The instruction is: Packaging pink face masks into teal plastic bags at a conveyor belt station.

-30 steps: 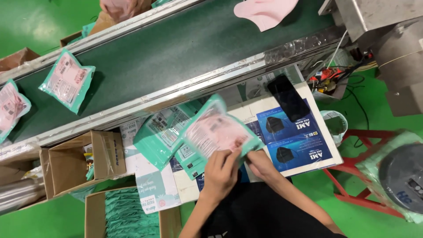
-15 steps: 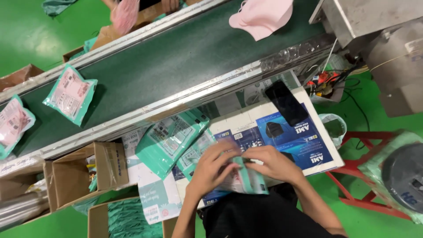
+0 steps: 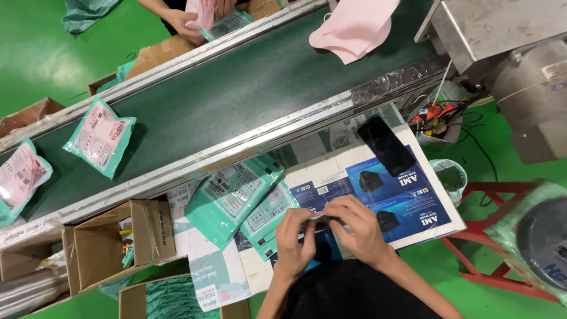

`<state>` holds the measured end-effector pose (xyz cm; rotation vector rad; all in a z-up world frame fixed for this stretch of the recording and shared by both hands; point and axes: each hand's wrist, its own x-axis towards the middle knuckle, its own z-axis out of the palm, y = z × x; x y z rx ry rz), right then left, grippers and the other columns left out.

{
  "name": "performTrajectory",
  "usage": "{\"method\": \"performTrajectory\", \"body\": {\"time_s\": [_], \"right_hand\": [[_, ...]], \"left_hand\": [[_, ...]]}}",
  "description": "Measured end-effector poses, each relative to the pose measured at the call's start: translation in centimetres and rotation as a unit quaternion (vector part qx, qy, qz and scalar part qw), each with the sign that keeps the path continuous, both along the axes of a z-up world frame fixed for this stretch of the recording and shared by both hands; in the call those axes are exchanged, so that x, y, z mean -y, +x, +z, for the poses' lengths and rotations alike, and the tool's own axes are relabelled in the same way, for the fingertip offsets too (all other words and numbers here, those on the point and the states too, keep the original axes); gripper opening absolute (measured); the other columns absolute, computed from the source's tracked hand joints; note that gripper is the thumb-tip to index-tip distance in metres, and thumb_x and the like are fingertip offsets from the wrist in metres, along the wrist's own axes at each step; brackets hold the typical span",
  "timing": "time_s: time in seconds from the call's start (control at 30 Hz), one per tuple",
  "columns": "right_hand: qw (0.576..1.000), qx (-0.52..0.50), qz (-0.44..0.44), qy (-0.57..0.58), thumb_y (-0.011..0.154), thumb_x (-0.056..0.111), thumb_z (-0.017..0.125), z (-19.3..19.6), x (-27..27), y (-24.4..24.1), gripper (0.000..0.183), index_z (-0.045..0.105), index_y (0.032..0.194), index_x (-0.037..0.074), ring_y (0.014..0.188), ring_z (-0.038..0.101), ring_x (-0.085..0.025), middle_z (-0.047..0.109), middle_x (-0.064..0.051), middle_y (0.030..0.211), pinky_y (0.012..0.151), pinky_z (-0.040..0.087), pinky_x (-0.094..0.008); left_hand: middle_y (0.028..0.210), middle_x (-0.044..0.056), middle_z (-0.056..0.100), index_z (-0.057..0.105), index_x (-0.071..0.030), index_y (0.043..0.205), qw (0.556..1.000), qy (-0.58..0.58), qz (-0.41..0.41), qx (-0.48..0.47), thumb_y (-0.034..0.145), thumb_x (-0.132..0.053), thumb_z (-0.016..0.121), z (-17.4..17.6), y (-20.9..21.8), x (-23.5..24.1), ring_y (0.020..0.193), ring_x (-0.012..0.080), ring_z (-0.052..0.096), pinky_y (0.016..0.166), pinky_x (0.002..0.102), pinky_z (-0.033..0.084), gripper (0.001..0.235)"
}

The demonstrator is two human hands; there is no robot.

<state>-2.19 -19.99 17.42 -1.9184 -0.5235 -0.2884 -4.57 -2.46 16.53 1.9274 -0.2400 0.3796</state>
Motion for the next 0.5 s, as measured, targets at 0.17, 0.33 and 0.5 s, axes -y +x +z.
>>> {"method": "performTrajectory", "body": {"time_s": [0.17,0.33,0.5], "right_hand": [[1.0,0.013,0.001,-0.018,0.073,-0.007,0.072,0.8,-0.2,0.1,0.025,0.07,0.097,0.001,0.089,0.069,-0.027,0.071,-0.011,0.095,0.078,0.055,-0.037],[1.0,0.023,0.015,-0.006,0.073,-0.008,0.07,0.6,-0.4,0.1,0.026,0.069,0.098,0.0,0.092,0.069,-0.027,0.071,-0.012,0.097,0.081,0.054,-0.036],[1.0,0.006,0.016,0.004,0.074,-0.005,0.073,0.3,-0.2,0.4,0.023,0.073,0.096,0.004,0.089,0.071,-0.024,0.075,-0.008,0.093,0.079,0.054,-0.035]], "left_hand": [[0.1,0.013,0.067,0.063,0.0,0.101,0.994,0.063,-0.025,0.085,0.077,0.013,0.069,2.0,0.6,-0.2,0.091,0.0307,0.066,0.078,0.039,0.052,0.028],[0.093,0.009,0.069,0.067,-0.002,0.096,0.988,0.099,0.002,0.122,0.074,0.012,0.075,2.3,0.4,-0.8,0.085,0.0279,0.065,0.075,0.037,0.052,0.027],[0.093,0.008,0.07,0.068,-0.002,0.098,0.968,0.182,-0.004,0.172,0.074,0.007,0.08,4.3,0.1,-1.2,0.083,0.0262,0.068,0.074,0.035,0.053,0.028]]}}
